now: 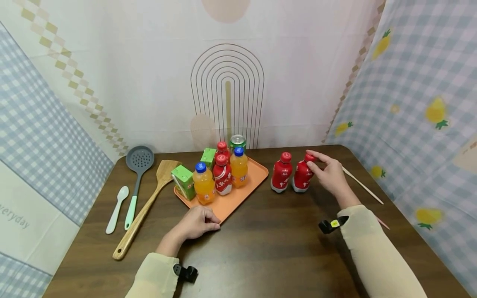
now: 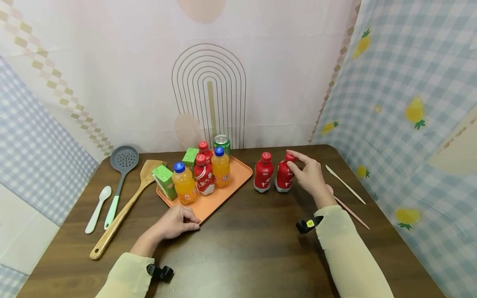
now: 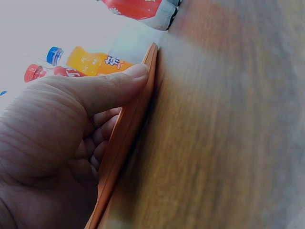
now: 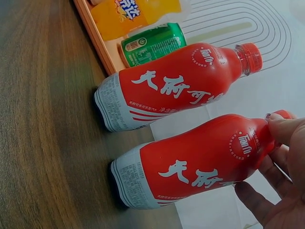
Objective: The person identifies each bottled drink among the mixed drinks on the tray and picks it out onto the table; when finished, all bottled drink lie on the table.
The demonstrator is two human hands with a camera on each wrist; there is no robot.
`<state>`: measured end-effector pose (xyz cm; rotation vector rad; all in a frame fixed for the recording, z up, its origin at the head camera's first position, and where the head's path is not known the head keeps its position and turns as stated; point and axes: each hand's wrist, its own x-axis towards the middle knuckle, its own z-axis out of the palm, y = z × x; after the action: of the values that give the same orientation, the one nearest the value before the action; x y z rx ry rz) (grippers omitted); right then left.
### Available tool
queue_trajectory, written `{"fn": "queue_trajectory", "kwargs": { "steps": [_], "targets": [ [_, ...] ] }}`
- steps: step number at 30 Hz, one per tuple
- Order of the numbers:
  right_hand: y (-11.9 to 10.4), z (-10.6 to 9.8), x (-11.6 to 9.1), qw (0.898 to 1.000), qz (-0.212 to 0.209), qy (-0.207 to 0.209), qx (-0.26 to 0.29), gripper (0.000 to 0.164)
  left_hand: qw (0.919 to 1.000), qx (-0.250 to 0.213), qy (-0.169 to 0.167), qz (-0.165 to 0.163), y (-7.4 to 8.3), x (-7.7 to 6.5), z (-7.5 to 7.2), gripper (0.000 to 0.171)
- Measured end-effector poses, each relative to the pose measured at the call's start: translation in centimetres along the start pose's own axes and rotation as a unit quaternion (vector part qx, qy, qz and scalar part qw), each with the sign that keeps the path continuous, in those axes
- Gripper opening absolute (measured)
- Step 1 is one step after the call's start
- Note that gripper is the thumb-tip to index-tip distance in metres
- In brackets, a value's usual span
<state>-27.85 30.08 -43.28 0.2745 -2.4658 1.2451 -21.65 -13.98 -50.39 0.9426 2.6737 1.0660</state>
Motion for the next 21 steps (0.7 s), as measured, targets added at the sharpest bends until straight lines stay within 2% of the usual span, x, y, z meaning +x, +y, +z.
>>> {"fn": "queue_trajectory", "kwargs": {
  "steps": [5, 11, 21],
  "targets": [
    [0.35, -0.10, 0.05, 1.000, -0.002, -0.004, 0.001, 0.040, 1.0000, 0.000, -0.006, 0.000, 0.05, -0.04, -0.03, 0.006],
    [0.30, -0.01, 0.50, 1.000, -0.015, 0.005, 0.009, 0.039, 1.0000, 0.008, 0.005, 0.000, 0.07, 0.13, -0.24, 0.005],
    [0.24, 0.13, -0.07, 1.000, 0.001, 0.002, -0.009, 0.040, 1.0000, 0.004, 0.000, 0.005, 0.18, -0.11, -0.22, 0.005]
  ]
}}
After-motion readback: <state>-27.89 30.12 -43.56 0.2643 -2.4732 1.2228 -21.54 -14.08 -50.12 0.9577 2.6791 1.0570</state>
